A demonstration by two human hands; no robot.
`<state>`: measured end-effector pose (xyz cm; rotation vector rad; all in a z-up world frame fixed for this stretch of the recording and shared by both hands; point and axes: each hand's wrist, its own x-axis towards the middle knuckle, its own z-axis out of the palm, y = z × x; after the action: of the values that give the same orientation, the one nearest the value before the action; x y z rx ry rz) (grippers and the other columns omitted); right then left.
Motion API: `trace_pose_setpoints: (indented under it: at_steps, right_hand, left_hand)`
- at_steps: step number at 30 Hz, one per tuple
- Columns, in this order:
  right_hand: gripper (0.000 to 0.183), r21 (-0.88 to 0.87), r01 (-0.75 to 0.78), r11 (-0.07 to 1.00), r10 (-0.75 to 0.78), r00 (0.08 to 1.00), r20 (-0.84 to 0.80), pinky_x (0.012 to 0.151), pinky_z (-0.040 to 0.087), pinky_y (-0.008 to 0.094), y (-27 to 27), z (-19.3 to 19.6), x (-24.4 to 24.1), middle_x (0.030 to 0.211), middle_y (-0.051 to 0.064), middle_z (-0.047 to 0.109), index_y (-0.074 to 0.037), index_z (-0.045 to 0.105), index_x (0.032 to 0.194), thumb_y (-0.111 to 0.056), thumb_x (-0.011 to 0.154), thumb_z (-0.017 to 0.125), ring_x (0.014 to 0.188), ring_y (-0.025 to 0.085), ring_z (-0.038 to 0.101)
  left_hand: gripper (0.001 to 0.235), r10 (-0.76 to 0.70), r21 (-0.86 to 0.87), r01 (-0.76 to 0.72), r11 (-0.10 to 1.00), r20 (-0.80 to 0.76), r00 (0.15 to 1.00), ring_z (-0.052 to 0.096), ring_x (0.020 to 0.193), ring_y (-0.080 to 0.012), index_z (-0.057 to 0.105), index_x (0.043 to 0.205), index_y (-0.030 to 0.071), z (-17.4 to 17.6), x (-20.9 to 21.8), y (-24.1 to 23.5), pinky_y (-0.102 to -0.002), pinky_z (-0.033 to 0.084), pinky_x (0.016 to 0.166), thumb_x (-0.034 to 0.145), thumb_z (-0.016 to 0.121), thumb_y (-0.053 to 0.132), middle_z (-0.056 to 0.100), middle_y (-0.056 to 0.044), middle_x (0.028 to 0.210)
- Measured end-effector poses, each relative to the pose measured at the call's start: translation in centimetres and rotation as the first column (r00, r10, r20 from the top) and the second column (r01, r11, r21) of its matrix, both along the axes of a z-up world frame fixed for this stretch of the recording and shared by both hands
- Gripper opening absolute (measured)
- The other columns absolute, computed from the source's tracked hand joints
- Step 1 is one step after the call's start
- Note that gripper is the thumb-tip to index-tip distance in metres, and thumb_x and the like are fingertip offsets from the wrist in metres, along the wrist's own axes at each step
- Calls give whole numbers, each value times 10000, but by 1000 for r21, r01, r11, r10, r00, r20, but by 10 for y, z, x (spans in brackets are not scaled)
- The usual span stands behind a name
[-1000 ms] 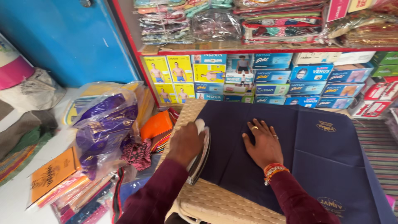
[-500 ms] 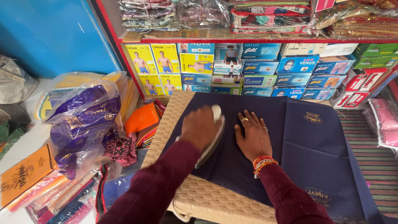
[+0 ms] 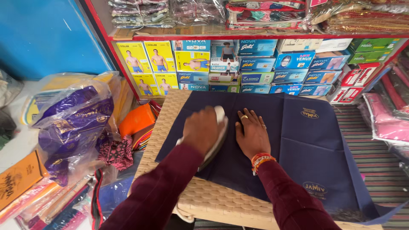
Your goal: The person irons a dark blue garment on a small wooden table. They use a white electric iron to smooth the fabric, repeatedly moving it back and forth. The person adjusts the garment's position and folds it during the process.
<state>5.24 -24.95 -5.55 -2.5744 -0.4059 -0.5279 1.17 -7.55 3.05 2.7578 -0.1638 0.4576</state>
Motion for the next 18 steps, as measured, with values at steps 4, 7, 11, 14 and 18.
trace_pose_setpoints:
  at_steps: [4,7,11,14,18]
  right_hand:
    - [429,34,1,999,-3,999,40,1205,308,491,3,-2,5,1486,162,554,-52,631,1360,-256,993,543,1439,331,450]
    - [439,11,-24,1000,23,996,86,1200,316,509,3,-4,4,1480,186,564,-35,633,1353,-280,999,550,1422,366,471]
    - [469,-43,-74,996,78,991,109,1186,297,535,8,1,-5,1474,224,542,-18,618,1349,-332,1008,551,1416,402,451]
    - [478,-18,-69,997,69,996,52,1210,296,517,8,4,-6,1499,222,522,-10,595,1383,-305,1013,531,1433,395,440]
    - [490,-20,-78,997,78,996,45,1221,282,502,10,7,-6,1517,218,511,-11,584,1391,-300,1000,535,1453,374,423]
  left_hand:
    - [471,-47,35,47,998,-8,999,726,728,-387,635,944,43,-9,-43,15,-501,585,641,954,622,514,720,-189,787]
    - [503,-3,113,6,994,-24,1000,725,762,-393,630,927,42,-19,-40,29,-505,583,670,941,617,545,713,-205,795]
    - [534,26,101,-29,994,26,999,711,840,-432,632,965,4,-18,15,33,-536,567,724,934,641,537,709,-245,878]
    - [516,34,103,-35,994,11,999,710,872,-443,636,988,-3,-15,32,29,-549,566,747,935,643,510,715,-246,925]
    - [504,57,90,-42,995,-168,984,718,913,-459,634,1043,13,-6,-1,29,-559,566,798,945,625,507,727,-262,945]
